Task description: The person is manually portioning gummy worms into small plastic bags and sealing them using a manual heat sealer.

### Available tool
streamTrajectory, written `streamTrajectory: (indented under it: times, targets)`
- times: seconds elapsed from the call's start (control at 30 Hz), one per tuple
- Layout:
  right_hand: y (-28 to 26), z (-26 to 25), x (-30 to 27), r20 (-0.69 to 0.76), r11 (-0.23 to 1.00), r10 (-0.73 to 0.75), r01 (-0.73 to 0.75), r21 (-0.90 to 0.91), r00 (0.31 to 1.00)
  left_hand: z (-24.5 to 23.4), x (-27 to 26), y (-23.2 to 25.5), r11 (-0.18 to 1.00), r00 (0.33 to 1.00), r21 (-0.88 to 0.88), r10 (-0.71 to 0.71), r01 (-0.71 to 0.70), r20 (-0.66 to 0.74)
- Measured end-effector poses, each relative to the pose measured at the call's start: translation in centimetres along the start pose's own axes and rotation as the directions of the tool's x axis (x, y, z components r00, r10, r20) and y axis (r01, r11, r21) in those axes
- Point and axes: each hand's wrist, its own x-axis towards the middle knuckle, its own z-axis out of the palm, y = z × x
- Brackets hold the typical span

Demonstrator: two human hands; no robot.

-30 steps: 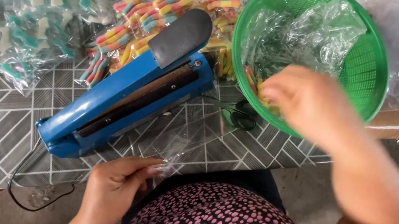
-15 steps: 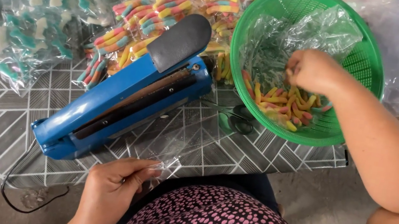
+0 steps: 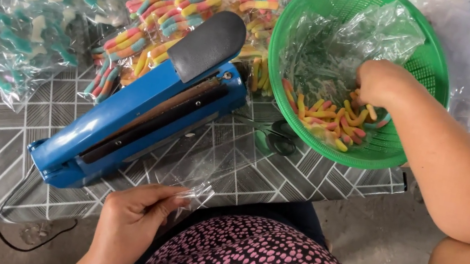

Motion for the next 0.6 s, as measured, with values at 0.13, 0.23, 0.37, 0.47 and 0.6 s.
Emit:
streamTrajectory:
  times: [0.13, 0.23, 0.37, 0.47, 0.6]
  targets:
    - [0.0, -0.2, -0.8, -0.020, 1.000, 0.018, -0.017, 0.021, 1.000, 0.1, 0.2, 0.2, 1.000, 1.000, -0.006, -0.016, 0.016, -0.008]
    - [0.3, 0.3, -1.3, -0.030, 0.997, -0.043, 0.045, 0.070, 0.999, 0.1, 0.1, 0.4, 0.999, 0.999, -0.006, -0.034, 0.034, -0.008]
    - [0.6, 0.4, -2.4, 0.003, 0.991, -0.052, 0.052, 0.123, 0.999, 0.2, 0.0, 0.6, 1.000, 1.000, 0.012, -0.013, 0.013, -0.023]
    - [1.9, -0.2, -2.8, -0.009, 0.977, -0.035, 0.036, 0.208, 0.999, 0.1, -0.2, 0.5, 1.000, 0.999, -0.012, -0.028, 0.028, -0.032]
    - [4.0, -1.6, -5.2, -0.053, 0.944, -0.037, 0.052, 0.325, 0.998, -0.2, 0.3, 0.6, 0.995, 0.995, -0.060, -0.077, 0.074, -0.059]
